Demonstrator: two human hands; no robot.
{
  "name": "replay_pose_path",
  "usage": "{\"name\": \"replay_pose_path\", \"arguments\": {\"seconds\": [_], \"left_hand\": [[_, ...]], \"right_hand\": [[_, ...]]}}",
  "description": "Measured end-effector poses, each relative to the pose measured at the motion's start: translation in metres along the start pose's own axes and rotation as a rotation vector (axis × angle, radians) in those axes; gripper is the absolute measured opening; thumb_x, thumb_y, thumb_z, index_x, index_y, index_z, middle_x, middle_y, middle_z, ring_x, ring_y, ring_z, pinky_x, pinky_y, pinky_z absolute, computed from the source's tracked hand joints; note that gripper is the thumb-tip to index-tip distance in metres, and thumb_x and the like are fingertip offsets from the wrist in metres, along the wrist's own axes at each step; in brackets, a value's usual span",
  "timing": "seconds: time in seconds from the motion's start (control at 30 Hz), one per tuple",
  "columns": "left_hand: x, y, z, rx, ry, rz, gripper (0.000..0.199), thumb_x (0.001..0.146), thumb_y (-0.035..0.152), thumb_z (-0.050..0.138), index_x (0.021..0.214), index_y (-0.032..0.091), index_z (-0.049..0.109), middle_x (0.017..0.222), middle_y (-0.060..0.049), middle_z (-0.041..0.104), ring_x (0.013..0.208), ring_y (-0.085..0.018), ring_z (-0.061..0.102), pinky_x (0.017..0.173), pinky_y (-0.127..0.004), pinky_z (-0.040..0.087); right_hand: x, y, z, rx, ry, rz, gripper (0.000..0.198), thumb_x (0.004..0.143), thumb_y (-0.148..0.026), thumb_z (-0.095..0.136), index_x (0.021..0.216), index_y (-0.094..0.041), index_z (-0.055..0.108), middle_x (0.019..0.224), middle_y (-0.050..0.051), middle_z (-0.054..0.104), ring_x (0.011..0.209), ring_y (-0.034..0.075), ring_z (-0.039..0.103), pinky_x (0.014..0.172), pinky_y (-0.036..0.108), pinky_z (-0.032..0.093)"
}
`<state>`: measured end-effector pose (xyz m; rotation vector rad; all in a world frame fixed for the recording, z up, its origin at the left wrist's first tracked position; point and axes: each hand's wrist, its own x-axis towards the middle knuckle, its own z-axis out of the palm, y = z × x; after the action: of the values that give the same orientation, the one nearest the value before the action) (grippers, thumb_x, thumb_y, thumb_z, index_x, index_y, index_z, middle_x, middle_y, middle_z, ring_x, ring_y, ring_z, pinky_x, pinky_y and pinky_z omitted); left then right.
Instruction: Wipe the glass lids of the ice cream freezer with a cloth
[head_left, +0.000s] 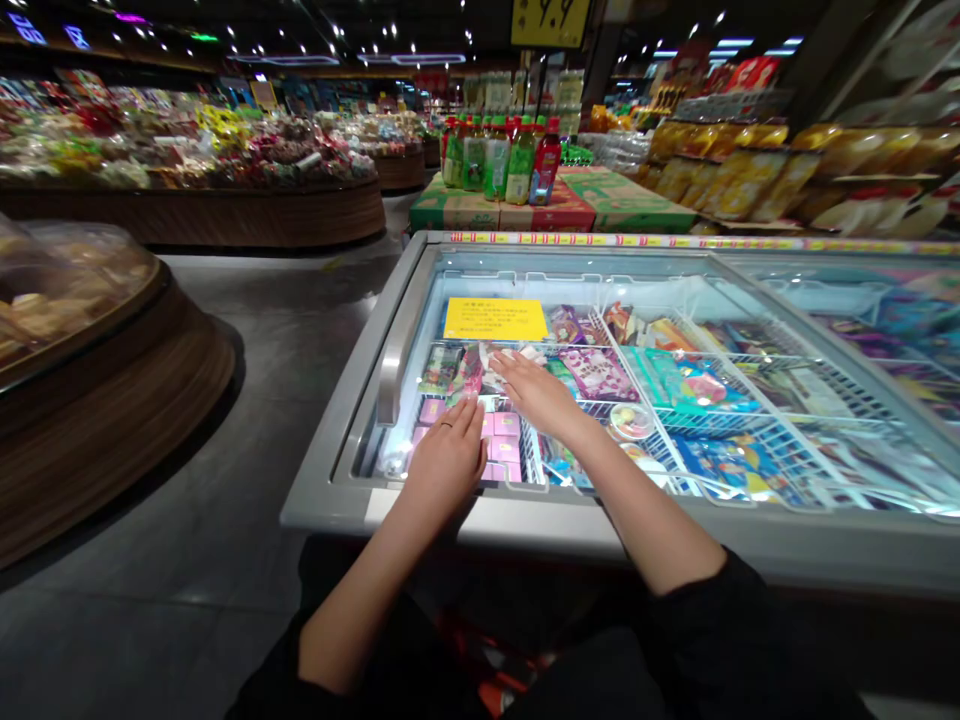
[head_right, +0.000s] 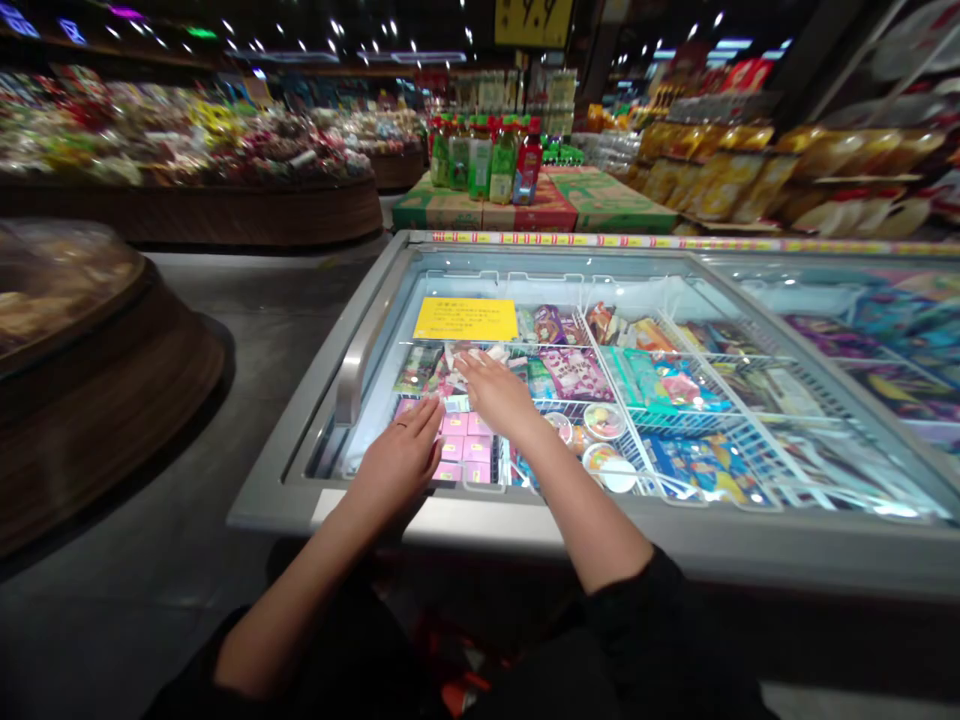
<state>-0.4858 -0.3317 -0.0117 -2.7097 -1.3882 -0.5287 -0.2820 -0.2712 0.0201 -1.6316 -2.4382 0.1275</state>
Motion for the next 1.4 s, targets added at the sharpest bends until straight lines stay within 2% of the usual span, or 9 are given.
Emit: {"name": "replay_pose_path", "arguments": {"seconds": [0.1, 0.23, 0.37, 0.5, 0.73, 0.93, 1.17, 1.27, 1.4], "left_hand": [[-0.001, -0.003, -0.003, 0.022, -0.018, 0.016, 0.048, 0.106, 0.021, 0.046, 0.152, 0.011, 0.057, 0.159, -0.019, 0.058, 0.151, -0.03, 0.055, 0.123, -0.046, 0.052], [0.008, -0.008, -0.009, 0.016, -0.053, 0.023, 0.049, 0.109, 0.022, 0.045, 0.154, 0.007, 0.055, 0.162, -0.018, 0.054, 0.154, -0.028, 0.051, 0.127, -0.044, 0.046], [0.037, -0.013, -0.015, 0.006, -0.069, 0.019, 0.052, 0.107, 0.018, 0.045, 0.157, 0.003, 0.051, 0.167, -0.02, 0.048, 0.157, -0.029, 0.046, 0.13, -0.046, 0.041], [0.066, -0.016, -0.021, 0.044, -0.073, 0.013, 0.052, 0.108, 0.016, 0.043, 0.158, 0.003, 0.05, 0.167, -0.02, 0.049, 0.158, -0.029, 0.044, 0.132, -0.045, 0.038], [0.095, -0.022, -0.024, 0.116, -0.09, 0.024, 0.053, 0.11, 0.019, 0.04, 0.159, 0.0, 0.048, 0.168, -0.023, 0.045, 0.159, -0.029, 0.043, 0.133, -0.045, 0.035], [0.122, -0.036, -0.002, 0.131, -0.075, 0.006, 0.052, 0.109, 0.016, 0.041, 0.156, -0.001, 0.052, 0.166, -0.024, 0.047, 0.157, -0.03, 0.046, 0.131, -0.046, 0.036], [0.115, -0.041, 0.011, 0.122, -0.083, 0.004, 0.051, 0.111, 0.02, 0.041, 0.156, 0.001, 0.053, 0.163, -0.022, 0.052, 0.155, -0.029, 0.049, 0.131, -0.044, 0.036], [0.111, -0.04, 0.011, 0.112, -0.086, -0.009, 0.052, 0.111, 0.021, 0.041, 0.157, 0.0, 0.051, 0.164, -0.023, 0.05, 0.155, -0.03, 0.049, 0.131, -0.045, 0.037], [0.111, -0.038, 0.014, 0.098, -0.062, -0.024, 0.051, 0.11, 0.018, 0.041, 0.157, 0.001, 0.052, 0.163, -0.022, 0.052, 0.156, -0.029, 0.048, 0.13, -0.043, 0.038]], "right_hand": [[0.009, 0.017, -0.002, -0.019, 0.009, 0.075, 0.057, 0.109, -0.018, 0.035, 0.165, -0.009, 0.045, 0.175, 0.01, 0.037, 0.164, 0.027, 0.031, 0.135, 0.045, 0.027], [-0.009, 0.023, 0.002, -0.055, 0.045, 0.172, 0.058, 0.108, -0.018, 0.037, 0.163, -0.009, 0.048, 0.172, 0.011, 0.042, 0.162, 0.029, 0.035, 0.135, 0.046, 0.029], [-0.017, 0.015, 0.007, -0.057, 0.065, 0.105, 0.057, 0.106, -0.017, 0.037, 0.161, -0.009, 0.052, 0.17, 0.011, 0.046, 0.162, 0.029, 0.036, 0.135, 0.046, 0.03], [0.003, 0.017, 0.009, 0.002, 0.03, 0.049, 0.059, 0.106, -0.019, 0.038, 0.165, -0.014, 0.047, 0.173, 0.006, 0.042, 0.164, 0.025, 0.032, 0.136, 0.044, 0.028], [-0.004, 0.036, 0.003, -0.02, 0.09, 0.23, 0.059, 0.107, -0.021, 0.036, 0.164, -0.008, 0.047, 0.172, 0.012, 0.043, 0.164, 0.027, 0.032, 0.135, 0.048, 0.029], [-0.016, 0.013, 0.004, -0.005, 0.03, 0.094, 0.058, 0.107, -0.021, 0.037, 0.162, -0.011, 0.051, 0.171, 0.008, 0.045, 0.163, 0.028, 0.035, 0.135, 0.045, 0.029], [0.026, 0.04, 0.006, 0.019, 0.047, 0.121, 0.059, 0.11, -0.028, 0.034, 0.167, -0.015, 0.044, 0.175, 0.007, 0.04, 0.165, 0.026, 0.03, 0.136, 0.047, 0.026], [0.021, 0.047, 0.001, -0.048, 0.05, 0.198, 0.059, 0.11, -0.029, 0.034, 0.166, -0.011, 0.045, 0.173, 0.01, 0.042, 0.163, 0.028, 0.034, 0.135, 0.048, 0.029], [-0.002, 0.029, -0.001, -0.18, 0.049, 0.237, 0.057, 0.108, -0.023, 0.038, 0.161, -0.01, 0.052, 0.169, 0.014, 0.047, 0.159, 0.034, 0.042, 0.129, 0.053, 0.039]]}}
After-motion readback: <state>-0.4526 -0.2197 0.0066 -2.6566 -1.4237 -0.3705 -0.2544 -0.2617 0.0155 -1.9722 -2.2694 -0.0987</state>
